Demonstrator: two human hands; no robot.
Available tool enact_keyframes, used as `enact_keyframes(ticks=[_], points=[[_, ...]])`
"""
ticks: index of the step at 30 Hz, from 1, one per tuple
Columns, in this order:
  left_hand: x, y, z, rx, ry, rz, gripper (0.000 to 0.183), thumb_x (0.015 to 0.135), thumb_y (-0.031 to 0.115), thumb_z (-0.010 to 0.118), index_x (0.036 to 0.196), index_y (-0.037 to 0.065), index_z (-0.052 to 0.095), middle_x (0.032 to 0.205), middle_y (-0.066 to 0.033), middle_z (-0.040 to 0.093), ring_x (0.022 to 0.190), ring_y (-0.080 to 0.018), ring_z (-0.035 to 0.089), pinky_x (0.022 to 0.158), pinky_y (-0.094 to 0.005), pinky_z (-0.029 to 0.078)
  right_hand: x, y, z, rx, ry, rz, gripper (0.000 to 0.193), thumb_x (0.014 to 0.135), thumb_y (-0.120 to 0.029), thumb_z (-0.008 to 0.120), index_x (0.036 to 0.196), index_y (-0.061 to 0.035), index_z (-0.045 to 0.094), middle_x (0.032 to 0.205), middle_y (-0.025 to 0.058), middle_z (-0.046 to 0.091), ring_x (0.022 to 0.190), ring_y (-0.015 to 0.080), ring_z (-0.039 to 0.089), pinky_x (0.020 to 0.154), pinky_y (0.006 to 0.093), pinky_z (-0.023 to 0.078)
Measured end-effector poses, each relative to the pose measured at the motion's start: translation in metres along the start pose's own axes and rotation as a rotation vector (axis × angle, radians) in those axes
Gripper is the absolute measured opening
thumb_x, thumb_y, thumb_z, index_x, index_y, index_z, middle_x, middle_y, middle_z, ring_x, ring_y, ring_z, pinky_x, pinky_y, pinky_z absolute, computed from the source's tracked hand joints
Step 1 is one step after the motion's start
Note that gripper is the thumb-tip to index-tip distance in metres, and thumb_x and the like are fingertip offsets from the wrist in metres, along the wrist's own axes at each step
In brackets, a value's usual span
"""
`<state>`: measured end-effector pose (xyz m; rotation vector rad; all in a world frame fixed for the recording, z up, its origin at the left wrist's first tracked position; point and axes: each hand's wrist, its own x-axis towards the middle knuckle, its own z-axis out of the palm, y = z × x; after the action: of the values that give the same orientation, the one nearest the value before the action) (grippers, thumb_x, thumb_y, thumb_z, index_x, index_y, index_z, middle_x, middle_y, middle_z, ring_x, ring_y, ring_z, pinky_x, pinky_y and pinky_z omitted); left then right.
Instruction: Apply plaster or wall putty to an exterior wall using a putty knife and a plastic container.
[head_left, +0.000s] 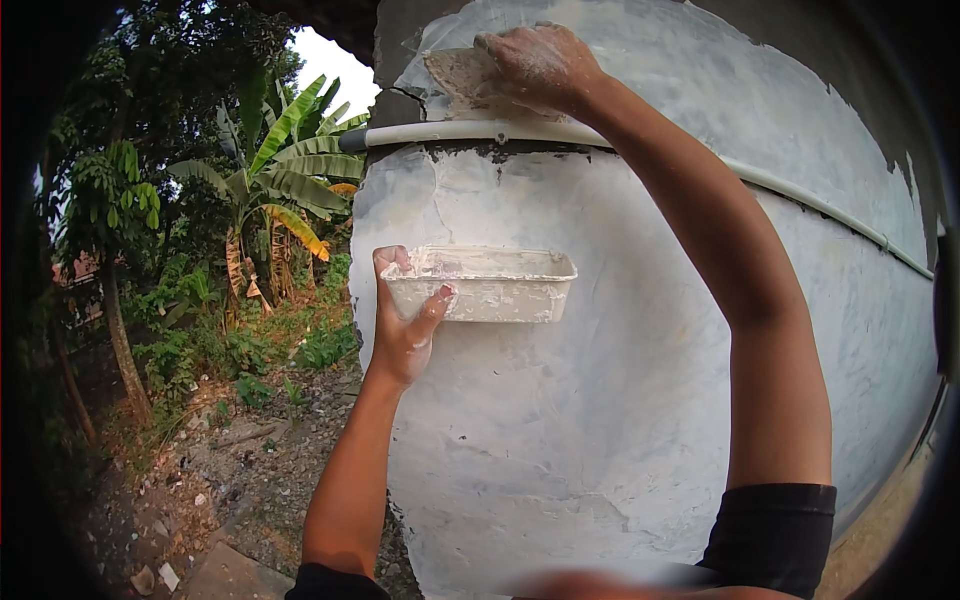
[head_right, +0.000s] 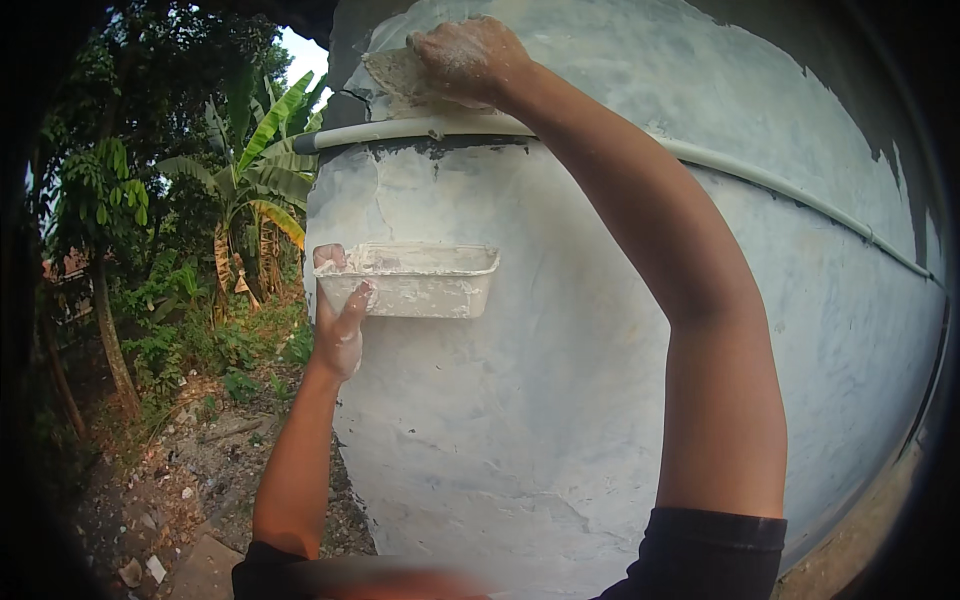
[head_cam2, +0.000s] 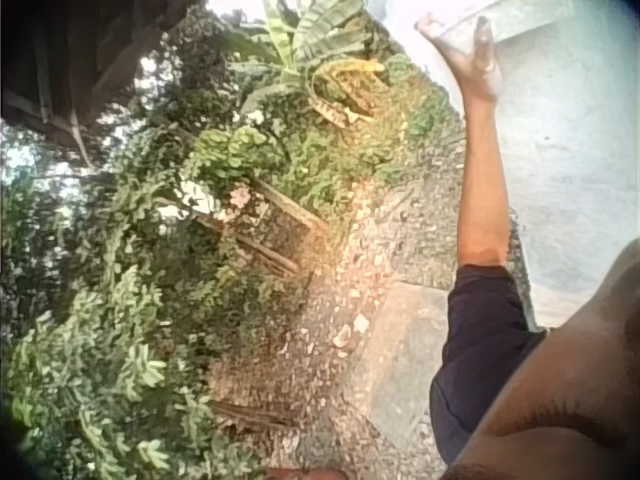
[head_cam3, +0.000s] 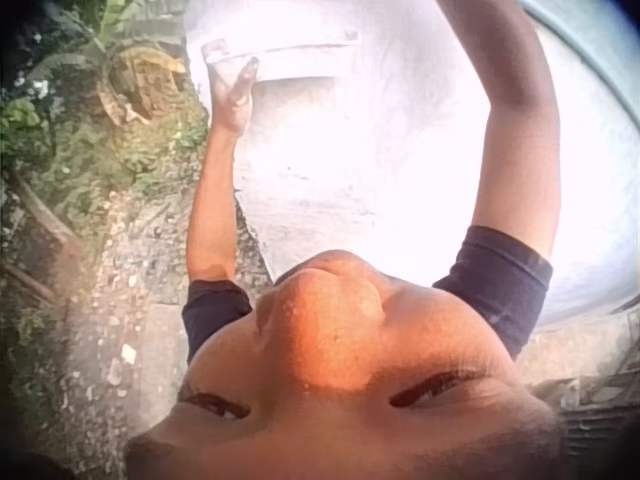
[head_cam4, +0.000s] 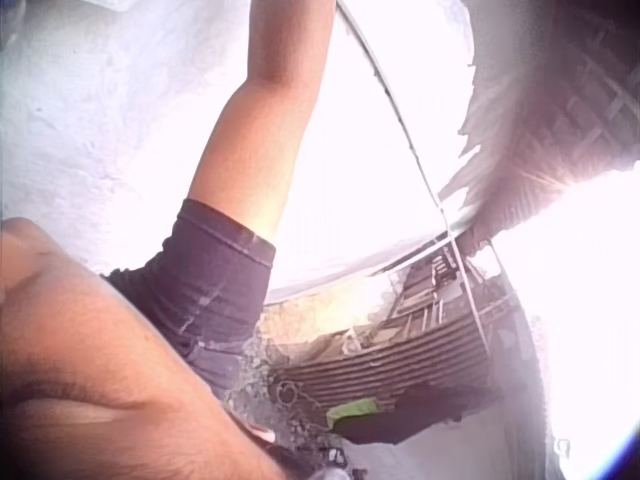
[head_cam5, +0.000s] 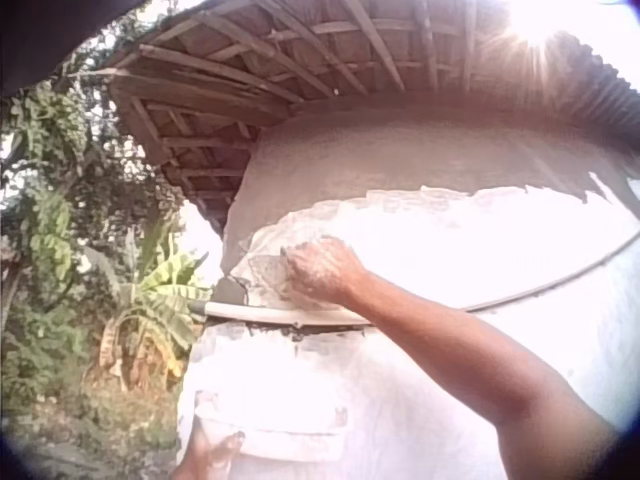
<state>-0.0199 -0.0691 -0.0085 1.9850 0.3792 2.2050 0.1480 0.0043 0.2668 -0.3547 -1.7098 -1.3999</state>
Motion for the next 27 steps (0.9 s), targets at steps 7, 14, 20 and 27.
enact_keyframes(ticks=[7,14,20,27], points=[[0.001,-0.002,0.003,0.089,0.033,-0.001,0.045,0.085,0.015,0.067,0.109,0.012,0.029,0.101,-0.0044,0.042,0.092,-0.0110,0.043,0.085,-0.0266,0.040,0.041,0.015,-0.023,-0.136,0.275,0.042,0.018,0.087,-0.021,0.055,0.091,-0.0062,0.065,0.085,0.0127,0.071,0.089,0.0273,0.070,0.081,0.0422,0.050],[0.001,0.000,-0.002,0.144,0.032,-0.021,0.046,0.085,0.017,0.068,0.109,0.012,0.029,0.099,-0.0043,0.043,0.089,-0.0107,0.044,0.082,-0.0263,0.041,0.056,-0.016,-0.015,0.116,0.025,0.219,0.029,0.085,-0.028,0.065,0.108,-0.0100,0.066,0.100,0.0146,0.071,0.097,0.0336,0.069,0.080,0.0459,0.055],[0.000,0.004,0.001,0.142,0.023,-0.016,0.047,0.085,0.018,0.069,0.109,0.012,0.029,0.099,-0.0045,0.043,0.087,-0.0107,0.044,0.080,-0.0256,0.041,0.050,-0.010,0.005,0.101,-0.063,0.325,0.027,0.083,-0.024,0.065,0.106,-0.0098,0.068,0.102,0.0147,0.071,0.096,0.0334,0.069,0.080,0.0456,0.056],[0.000,-0.002,-0.002,0.109,0.009,0.017,0.050,0.084,0.021,0.071,0.110,0.012,0.029,0.102,-0.0057,0.042,0.090,-0.0114,0.046,0.082,-0.0267,0.042,0.060,-0.026,0.012,0.246,0.141,0.378,0.017,0.083,-0.016,0.059,0.089,-0.0068,0.072,0.095,0.0151,0.072,0.088,0.0331,0.071,0.076,0.0433,0.056]])
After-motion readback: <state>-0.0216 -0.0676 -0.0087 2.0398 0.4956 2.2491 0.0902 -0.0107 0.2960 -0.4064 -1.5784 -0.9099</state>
